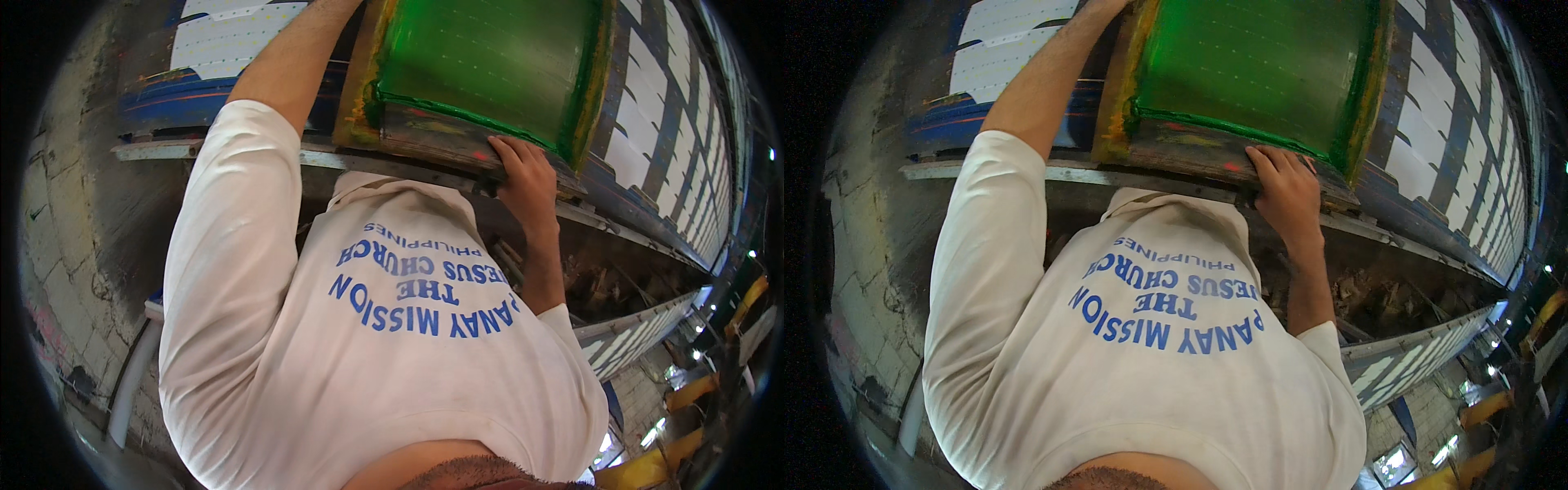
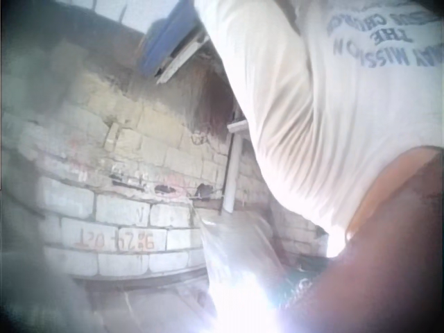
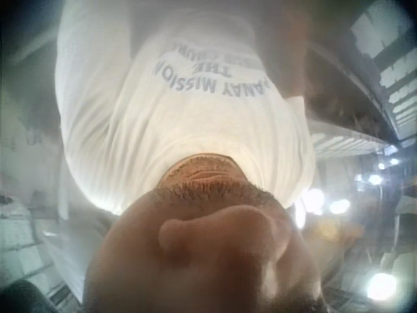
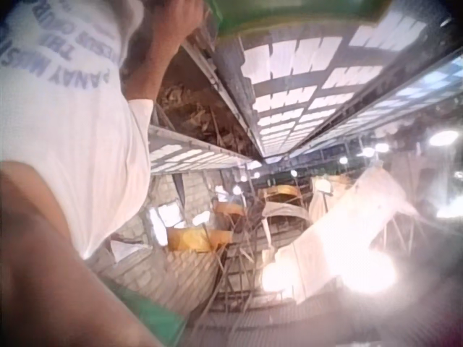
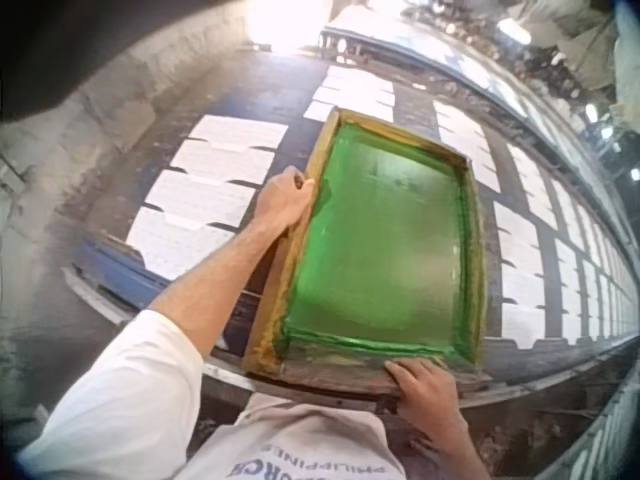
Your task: The person holds a screen printing frame with green ink and repeatedly uses a squeegee to pull the ink across the mesh onto a surface below. The person repositions the frame and repeats the squeegee motion multiple times.
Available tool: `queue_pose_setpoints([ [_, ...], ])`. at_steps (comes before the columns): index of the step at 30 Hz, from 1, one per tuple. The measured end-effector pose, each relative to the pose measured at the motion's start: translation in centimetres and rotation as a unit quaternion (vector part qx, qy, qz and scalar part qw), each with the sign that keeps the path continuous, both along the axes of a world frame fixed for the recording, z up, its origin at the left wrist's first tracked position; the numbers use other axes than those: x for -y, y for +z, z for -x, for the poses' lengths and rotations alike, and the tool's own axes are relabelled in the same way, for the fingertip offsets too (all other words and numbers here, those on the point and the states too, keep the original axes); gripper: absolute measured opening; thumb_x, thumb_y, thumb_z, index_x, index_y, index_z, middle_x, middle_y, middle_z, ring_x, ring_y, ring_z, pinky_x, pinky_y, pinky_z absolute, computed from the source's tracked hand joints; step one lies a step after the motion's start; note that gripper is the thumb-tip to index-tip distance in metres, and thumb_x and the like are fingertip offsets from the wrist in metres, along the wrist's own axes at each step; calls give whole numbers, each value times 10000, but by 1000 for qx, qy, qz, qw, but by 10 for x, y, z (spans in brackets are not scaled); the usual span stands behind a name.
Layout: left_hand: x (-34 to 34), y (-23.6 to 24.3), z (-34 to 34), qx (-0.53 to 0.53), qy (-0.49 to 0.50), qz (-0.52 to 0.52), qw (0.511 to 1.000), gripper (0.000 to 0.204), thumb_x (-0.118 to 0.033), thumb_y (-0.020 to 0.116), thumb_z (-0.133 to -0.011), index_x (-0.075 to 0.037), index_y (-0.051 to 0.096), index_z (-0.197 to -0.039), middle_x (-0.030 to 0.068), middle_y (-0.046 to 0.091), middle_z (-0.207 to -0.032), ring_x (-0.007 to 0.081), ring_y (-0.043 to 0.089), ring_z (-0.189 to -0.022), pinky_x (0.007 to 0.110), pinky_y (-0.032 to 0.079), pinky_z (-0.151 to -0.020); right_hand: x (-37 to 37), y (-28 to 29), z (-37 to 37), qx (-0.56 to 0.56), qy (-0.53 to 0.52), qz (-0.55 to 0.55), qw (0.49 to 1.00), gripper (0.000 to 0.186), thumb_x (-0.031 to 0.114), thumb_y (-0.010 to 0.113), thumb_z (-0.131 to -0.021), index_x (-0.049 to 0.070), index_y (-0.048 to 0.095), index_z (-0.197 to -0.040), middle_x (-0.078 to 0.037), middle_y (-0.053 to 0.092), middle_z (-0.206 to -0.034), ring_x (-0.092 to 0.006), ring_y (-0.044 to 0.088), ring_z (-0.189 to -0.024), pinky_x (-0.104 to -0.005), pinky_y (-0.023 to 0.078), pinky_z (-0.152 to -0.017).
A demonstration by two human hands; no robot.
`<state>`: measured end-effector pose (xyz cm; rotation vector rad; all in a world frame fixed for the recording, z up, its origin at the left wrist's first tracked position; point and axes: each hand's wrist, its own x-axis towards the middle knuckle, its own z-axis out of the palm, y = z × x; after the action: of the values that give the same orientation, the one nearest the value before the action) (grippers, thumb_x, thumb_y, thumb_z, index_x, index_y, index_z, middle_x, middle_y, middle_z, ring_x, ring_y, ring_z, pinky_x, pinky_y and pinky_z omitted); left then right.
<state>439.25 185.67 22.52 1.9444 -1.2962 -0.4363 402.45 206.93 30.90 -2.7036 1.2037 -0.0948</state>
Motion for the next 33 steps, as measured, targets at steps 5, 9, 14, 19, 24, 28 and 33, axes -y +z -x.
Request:
queue_pose_setpoints([
  [5,-2,-7,2,-4,8,15,1000,404,-438,601,-1003,-56,695,-1096,233,748,-1055,447,700,-1047,544,558,-908,-5,-11,-8,-43,-83,25,995,656,13,873,-603,137,738,-1233,-54,746,-1207,-278,715,-1124,-402,597,-915],
  [9,9,-26,-2,22,18,51,998,440,-447,571,-1021,-29,693,-1090,248,745,-1047,459,700,-1030,544,563,-902,25,-24,-17,-23,-80,88,993,650,13,872,-601,127,736,-1226,-56,747,-1211,-281,716,-1117,-406,595,-917],
  [14,15,-35,-14,62,-19,28,997,502,-424,383,-1116,-21,671,-1195,293,716,-1143,509,649,-1112,581,519,-928,124,-38,-32,-3,-84,163,983,503,29,778,-718,132,746,-1210,-86,755,-1176,-302,717,-1077,-437,588,-914],
  [19,4,-11,-4,44,5,-50,998,510,-501,548,-1045,-49,674,-1246,205,748,-1153,411,702,-1117,529,544,-963,257,-36,-55,-57,-125,129,982,328,82,734,-807,127,782,-1128,-128,767,-1081,-340,731,-1022,-481,604,-838],
  [24,1,6,2,34,10,-83,996,497,-486,512,-1067,-45,686,-1217,202,749,-1149,387,705,-1108,506,547,-951,381,-32,-69,-77,-111,138,981,198,114,734,-838,93,788,-1028,-166,773,-991,-375,753,-965,-518,620,-780],
  [28,2,6,4,54,39,-73,995,460,-455,538,-1081,-33,701,-1165,212,759,-1063,406,715,-1018,475,540,-892,459,-36,-75,-76,-93,157,980,197,187,739,-863,76,785,-1020,-202,772,-1009,-395,754,-1002,-522,625,-813],
  [33,2,9,7,74,42,-59,995,449,-425,503,-1107,-18,691,-1132,238,734,-992,428,702,-961,484,528,-840,516,-25,-75,-76,-65,164,981,316,320,742,-890,73,787,-1082,-211,771,-1087,-407,747,-1039,-538,616,-867],
])
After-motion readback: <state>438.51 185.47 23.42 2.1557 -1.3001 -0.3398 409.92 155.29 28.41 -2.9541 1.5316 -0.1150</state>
